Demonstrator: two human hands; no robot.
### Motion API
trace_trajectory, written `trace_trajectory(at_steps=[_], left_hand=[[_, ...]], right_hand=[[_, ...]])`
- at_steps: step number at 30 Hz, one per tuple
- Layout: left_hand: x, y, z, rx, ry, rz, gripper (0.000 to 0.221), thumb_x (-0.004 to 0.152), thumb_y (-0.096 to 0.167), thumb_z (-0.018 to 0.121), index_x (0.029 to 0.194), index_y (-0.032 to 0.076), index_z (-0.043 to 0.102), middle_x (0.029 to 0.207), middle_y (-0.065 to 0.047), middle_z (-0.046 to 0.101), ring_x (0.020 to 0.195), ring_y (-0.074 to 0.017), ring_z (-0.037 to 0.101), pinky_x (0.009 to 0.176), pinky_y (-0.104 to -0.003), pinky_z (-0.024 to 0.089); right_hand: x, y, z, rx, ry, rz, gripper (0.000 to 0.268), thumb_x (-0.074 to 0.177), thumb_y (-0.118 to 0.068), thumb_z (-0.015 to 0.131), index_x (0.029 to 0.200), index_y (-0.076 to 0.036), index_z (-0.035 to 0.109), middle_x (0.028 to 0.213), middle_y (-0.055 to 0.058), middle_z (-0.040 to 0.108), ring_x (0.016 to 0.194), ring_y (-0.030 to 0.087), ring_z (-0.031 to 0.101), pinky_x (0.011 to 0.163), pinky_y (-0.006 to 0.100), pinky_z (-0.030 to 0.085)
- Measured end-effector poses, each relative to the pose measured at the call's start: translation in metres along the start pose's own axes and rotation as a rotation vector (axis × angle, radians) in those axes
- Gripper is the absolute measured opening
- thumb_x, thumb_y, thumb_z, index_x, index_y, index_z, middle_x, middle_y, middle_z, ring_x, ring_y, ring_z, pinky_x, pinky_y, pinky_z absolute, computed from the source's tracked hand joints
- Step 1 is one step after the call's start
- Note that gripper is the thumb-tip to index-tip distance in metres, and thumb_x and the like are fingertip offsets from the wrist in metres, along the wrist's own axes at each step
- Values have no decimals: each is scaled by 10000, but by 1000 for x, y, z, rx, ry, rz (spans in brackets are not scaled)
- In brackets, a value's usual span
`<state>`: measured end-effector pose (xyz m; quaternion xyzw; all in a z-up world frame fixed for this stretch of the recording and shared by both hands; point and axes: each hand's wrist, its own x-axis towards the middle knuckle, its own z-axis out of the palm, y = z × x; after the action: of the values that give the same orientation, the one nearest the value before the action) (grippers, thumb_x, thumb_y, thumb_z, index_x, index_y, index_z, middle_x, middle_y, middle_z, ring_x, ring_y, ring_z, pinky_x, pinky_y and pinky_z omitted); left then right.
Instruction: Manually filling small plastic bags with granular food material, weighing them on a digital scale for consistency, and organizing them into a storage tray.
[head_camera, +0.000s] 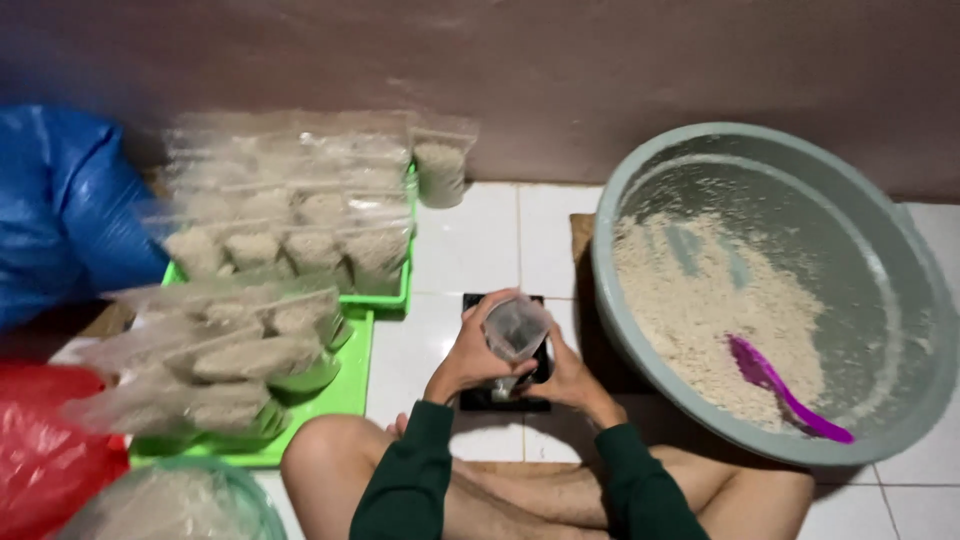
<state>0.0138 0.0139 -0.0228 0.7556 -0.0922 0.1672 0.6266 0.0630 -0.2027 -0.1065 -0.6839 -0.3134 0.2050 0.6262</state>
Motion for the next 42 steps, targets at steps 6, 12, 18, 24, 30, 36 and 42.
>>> trace_trajectory(at_steps=[6, 12, 18, 24, 30, 36, 42], left_hand=[[-3, 5, 9, 17, -22, 49, 1059, 330, 338, 978, 1293, 154, 579, 1024, -64, 725, 954, -236, 701, 988, -367, 463], [34, 81, 26, 66, -90, 168, 1000, 417, 337, 937, 1304, 115, 532, 1171, -113, 664, 1100, -287, 627, 1054, -394, 303], [80, 188, 70, 27, -184, 378, 881, 580, 444, 863, 1314, 120, 498, 1304, -75, 581, 1246, -272, 533, 1081, -407, 230], [98, 164, 134, 35, -180, 363, 963, 622, 532, 867, 1410, 171, 445, 1399, -18, 550, 1301, -199, 522, 1060, -427, 218], [85, 96, 177, 57, -69, 197, 1069, 556, 454, 919, 1434, 136, 400, 1411, -85, 534, 1304, -271, 523, 1086, -457, 236], [86, 87, 189, 121, 18, 235, 1082, 542, 507, 929, 1413, 131, 410, 1334, -70, 540, 1209, -260, 546, 1032, -449, 286], [77, 88, 184, 172, -2, 256, 1083, 516, 520, 928, 1380, 80, 446, 1272, -103, 563, 1127, -280, 561, 980, -468, 318]], right_hand=[[2, -43, 25, -172, 57, -35, 1278, 514, 9, 910, 1542, -38, 152, 1469, 263, 413, 1342, 408, 415, 1140, 565, 267], [-12, -109, -3, -247, 12, 145, 886, 764, -154, 709, 1482, 59, 234, 1454, 305, 399, 1360, 322, 374, 1181, 440, 180], [-45, -198, -72, -356, 164, 242, 653, 948, -299, 520, 1385, 157, 353, 1387, 390, 413, 1343, 386, 367, 1179, 450, 172], [-70, -233, -142, -854, 340, 131, 718, 788, -264, 768, 1364, 47, 471, 1344, 344, 511, 1189, 534, 517, 1007, 605, 421], [-142, -114, -249, -1399, 90, 970, 416, 784, -710, 567, 1042, -423, 722, 936, -46, 771, 984, 213, 731, 790, 409, 599], [-137, -121, -249, -1313, -93, 1155, 489, 789, -621, 650, 1007, -203, 779, 1012, 142, 757, 1019, 339, 711, 828, 485, 572], [-152, -93, -306, -1553, -58, 1223, 459, 793, -629, 554, 1086, -327, 737, 1016, 40, 771, 1044, 254, 717, 852, 453, 568]])
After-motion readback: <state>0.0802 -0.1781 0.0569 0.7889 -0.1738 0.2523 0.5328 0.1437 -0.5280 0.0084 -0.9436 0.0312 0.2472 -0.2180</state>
